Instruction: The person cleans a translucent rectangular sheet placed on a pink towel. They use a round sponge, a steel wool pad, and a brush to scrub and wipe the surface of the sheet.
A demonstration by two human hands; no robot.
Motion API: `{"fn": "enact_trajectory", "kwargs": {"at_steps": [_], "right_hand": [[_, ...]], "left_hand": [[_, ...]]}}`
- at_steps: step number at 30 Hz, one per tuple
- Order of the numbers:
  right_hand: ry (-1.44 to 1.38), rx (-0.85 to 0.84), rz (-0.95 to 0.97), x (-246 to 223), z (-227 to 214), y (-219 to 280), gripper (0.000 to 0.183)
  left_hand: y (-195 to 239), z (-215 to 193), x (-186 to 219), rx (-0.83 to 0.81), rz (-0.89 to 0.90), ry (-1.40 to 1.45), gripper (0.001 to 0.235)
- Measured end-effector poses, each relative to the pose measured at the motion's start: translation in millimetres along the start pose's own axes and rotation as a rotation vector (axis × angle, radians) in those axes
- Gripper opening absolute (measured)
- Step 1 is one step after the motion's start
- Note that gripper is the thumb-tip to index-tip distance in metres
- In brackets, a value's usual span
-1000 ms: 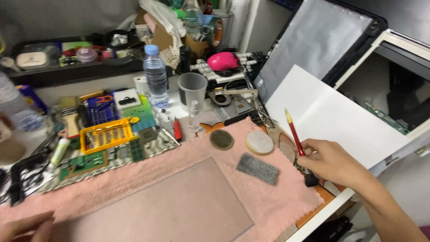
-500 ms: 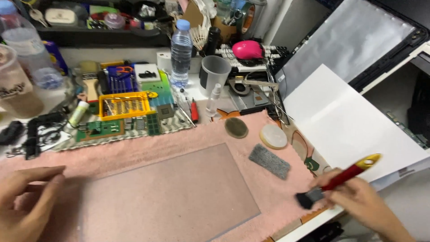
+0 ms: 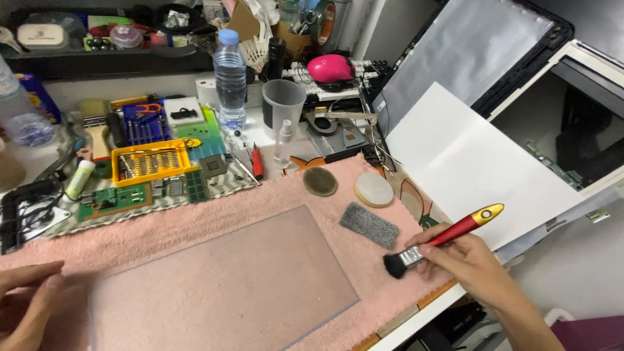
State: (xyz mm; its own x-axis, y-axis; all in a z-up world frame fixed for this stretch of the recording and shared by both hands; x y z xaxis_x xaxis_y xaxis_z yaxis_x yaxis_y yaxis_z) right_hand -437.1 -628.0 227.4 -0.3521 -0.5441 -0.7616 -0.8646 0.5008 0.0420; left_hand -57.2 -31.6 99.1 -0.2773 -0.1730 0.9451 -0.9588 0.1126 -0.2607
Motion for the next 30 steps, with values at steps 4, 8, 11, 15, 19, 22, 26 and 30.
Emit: {"fn": "enact_trajectory", "kwargs": {"at_steps": [4,8,11,15,19,22,26,30], "right_hand": [[-0.033,0.219,0.246,34,-40,12,0.023],[0.016,0.486,0.186,16,-60,23,0.010],[-0.153,0.510,0.167,-30,-34,13,0.016],[-0.398,0.309,0.033,-87,40,-14,0.028],[-0.336,0.025,-0.018,-162,147,-41,0.033],[-0.301,-0.168,-0.086,-222,223,-53,0.025],[-0.168,-0.342,-0.267,-296,292,-62,0.020],[-0.167,-0.425,-0.190,-320,340,-72,0.018]], "left_hand": [[-7,-6,-46,-0.038,-0.055,0.065,0.023],[-14,-10,-91,-0.074,-0.044,0.033,0.033],[1,0,-40,-0.040,-0.154,0.080,0.033],[10,12,128,0.018,-0.042,-0.209,0.021],[-3,2,132,-0.241,0.217,-0.410,0.017],[-6,-4,114,-0.251,0.310,-0.279,0.013],[-5,-5,114,-0.205,0.142,-0.267,0.017],[-9,-11,123,-0.165,0.047,-0.252,0.020]]}}
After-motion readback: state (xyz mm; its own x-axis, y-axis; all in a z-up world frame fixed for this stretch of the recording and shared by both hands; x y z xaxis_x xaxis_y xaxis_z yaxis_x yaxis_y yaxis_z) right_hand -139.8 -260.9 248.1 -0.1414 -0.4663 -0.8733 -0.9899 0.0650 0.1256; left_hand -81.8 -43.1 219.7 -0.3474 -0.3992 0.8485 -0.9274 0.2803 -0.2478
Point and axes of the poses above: each hand's wrist, its own y-axis away from the middle knuckle, its own z-axis out of the palm, x = y × z, the point moved 3 cm from there along -y, towards the middle knuckle, and after that the axes turned 11 degrees about y, right-handed, at the moved point
